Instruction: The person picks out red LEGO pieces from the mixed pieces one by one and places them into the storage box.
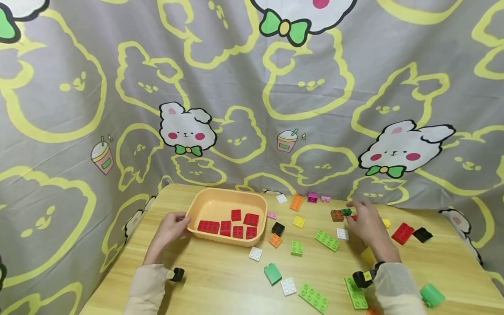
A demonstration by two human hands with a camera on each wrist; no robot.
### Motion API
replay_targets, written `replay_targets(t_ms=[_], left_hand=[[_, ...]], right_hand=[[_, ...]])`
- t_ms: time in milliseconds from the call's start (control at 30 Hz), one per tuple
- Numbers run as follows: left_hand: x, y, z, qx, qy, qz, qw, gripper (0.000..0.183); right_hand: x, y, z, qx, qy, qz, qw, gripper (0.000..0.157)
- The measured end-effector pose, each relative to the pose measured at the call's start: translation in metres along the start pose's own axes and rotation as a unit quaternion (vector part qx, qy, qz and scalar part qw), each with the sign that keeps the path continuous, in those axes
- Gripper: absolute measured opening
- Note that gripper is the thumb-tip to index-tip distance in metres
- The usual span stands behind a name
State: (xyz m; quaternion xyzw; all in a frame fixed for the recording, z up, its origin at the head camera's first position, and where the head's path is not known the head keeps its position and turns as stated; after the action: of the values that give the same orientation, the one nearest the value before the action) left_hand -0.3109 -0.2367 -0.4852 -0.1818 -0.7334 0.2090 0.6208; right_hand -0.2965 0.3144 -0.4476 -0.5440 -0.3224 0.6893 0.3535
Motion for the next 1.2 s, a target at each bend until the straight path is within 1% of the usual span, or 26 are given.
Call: replay_targets(t_ms=[167, 267, 433, 500, 600, 867, 1200], left_hand=[[0.000, 0.001, 0.000, 0.000, 0.001, 0.001, 1.0000, 0.037], [0.001, 0.002, 0.000, 0.000, 0.005, 0.004, 1.0000, 0.037], [0.000, 0.004, -0.002, -0.003, 0.001, -0.002, 1.0000, 0.036], [0.000, 0.005, -0.003, -0.006, -0.001, -0.004, 1.0000, 0.036], [-0.001, 0.005, -0.003, -0.006, 0.001, -0.005, 1.0000, 0.036], [-0.002, 0.004, -0.003, -0.004, -0.001, -0.010, 0.9999, 0.035], [-0.003, 0.000, -0.001, -0.002, 0.001, -0.004, 1.0000, 0.035]], right_hand=[[0.021, 0.003, 0.000, -0.020, 0.032, -0.017, 0.999, 0.035], [0.029, 0.004, 0.000, -0.029, 0.047, -0.022, 0.998, 0.037], [0.038, 0.007, -0.002, -0.052, 0.078, -0.022, 0.995, 0.035], [0.040, 0.008, -0.003, -0.059, 0.085, -0.020, 0.994, 0.034], [0.041, 0.010, -0.002, -0.063, 0.084, -0.023, 0.994, 0.032], [0.041, 0.013, 0.005, -0.071, 0.058, -0.036, 0.995, 0.028], [0.036, 0.013, 0.009, -0.075, 0.061, -0.031, 0.995, 0.031]])
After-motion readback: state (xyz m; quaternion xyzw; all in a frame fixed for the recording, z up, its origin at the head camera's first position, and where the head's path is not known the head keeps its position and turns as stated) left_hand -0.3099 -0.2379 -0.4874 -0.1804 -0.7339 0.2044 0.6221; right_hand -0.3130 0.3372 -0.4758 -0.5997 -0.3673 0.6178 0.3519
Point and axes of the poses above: each hand's wrist, its own z-axis towards the middle knuckle, its own y-axis out of the palm, x = y × z, the point moved 8 cm from there along z, towards the middle knuckle, and after that the axes turned 7 degrees about z, right-handed, at the moved point
